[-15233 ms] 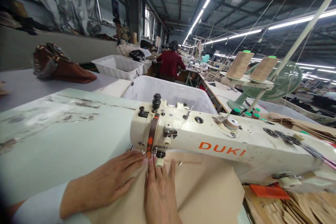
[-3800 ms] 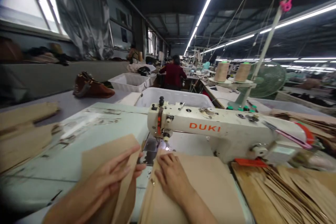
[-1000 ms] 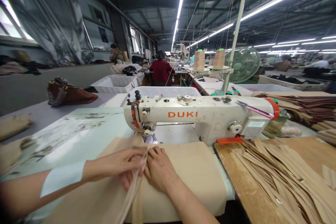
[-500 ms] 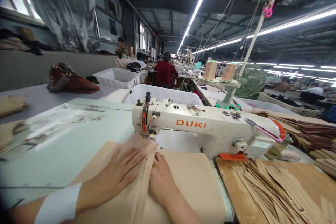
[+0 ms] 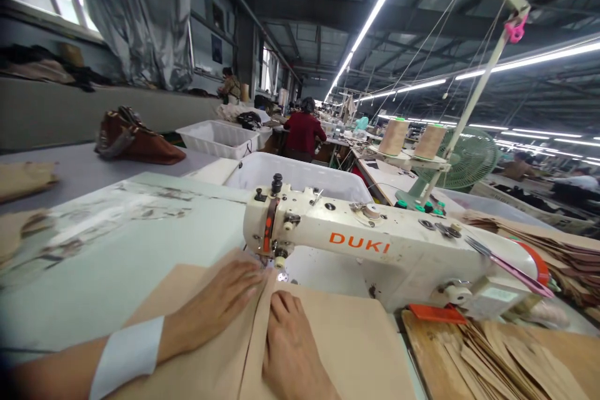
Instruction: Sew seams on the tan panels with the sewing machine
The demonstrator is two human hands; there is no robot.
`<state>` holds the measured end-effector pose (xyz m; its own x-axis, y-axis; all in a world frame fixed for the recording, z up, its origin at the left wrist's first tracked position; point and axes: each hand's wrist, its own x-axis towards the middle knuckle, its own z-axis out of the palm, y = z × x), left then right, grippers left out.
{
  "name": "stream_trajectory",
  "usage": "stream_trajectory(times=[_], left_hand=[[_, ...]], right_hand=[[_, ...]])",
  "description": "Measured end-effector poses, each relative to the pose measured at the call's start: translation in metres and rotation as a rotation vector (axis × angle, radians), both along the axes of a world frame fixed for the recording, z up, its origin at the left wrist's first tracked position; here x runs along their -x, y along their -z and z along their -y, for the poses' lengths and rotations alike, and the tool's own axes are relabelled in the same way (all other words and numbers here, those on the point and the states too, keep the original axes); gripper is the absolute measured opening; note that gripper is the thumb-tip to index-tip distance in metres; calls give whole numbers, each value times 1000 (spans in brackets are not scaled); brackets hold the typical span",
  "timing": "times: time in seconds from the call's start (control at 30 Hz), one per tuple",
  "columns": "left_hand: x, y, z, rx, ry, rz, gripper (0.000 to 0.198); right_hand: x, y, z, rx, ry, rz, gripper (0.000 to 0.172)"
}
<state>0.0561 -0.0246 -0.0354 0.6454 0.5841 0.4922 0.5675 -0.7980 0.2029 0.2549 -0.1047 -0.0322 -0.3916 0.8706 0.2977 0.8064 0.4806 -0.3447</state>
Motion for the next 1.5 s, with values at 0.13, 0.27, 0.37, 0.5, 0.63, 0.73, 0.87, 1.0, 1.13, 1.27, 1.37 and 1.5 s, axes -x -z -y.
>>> stream_trajectory(times=[0.13,0.27,0.37,0.5,0.63,0.73,0.87,1.0,1.13,1.27,1.37,1.5], left_hand=[[-5,-8,-40,-26,-22,-44,30],[1,-9,-43,4,-59,-79,32],[14,1,-12,44,-74,-92,34],[29,15,32,68,-26,-155,58],[30,9,44,126,8,-196,54],[24,-2,39,176,-6,-201,45],[19,-6,34,196,1,-229,48],[21,-4,35,206,32,-266,51],[25,-4,35,221,68,-303,53],[25,-5,34,206,79,-309,54],[24,-6,34,185,77,-297,56],[21,-7,34,158,68,-300,55]], right_hand=[[0,0,-2,27,-10,-39,34],[-3,4,-4,5,-19,-46,36],[-3,4,-3,-15,-27,-24,34],[-1,-1,-1,-5,-34,25,23],[-1,-5,-1,11,-36,48,21],[-1,-5,-1,18,-49,36,22],[-1,-5,-2,10,-60,9,27],[-1,-6,-2,-2,-70,-3,31],[-1,-7,-3,-19,-74,-20,30],[0,-8,-1,-2,-63,-21,28],[-1,-9,-1,22,-62,-11,29],[-1,-15,-4,15,-55,-3,29]])
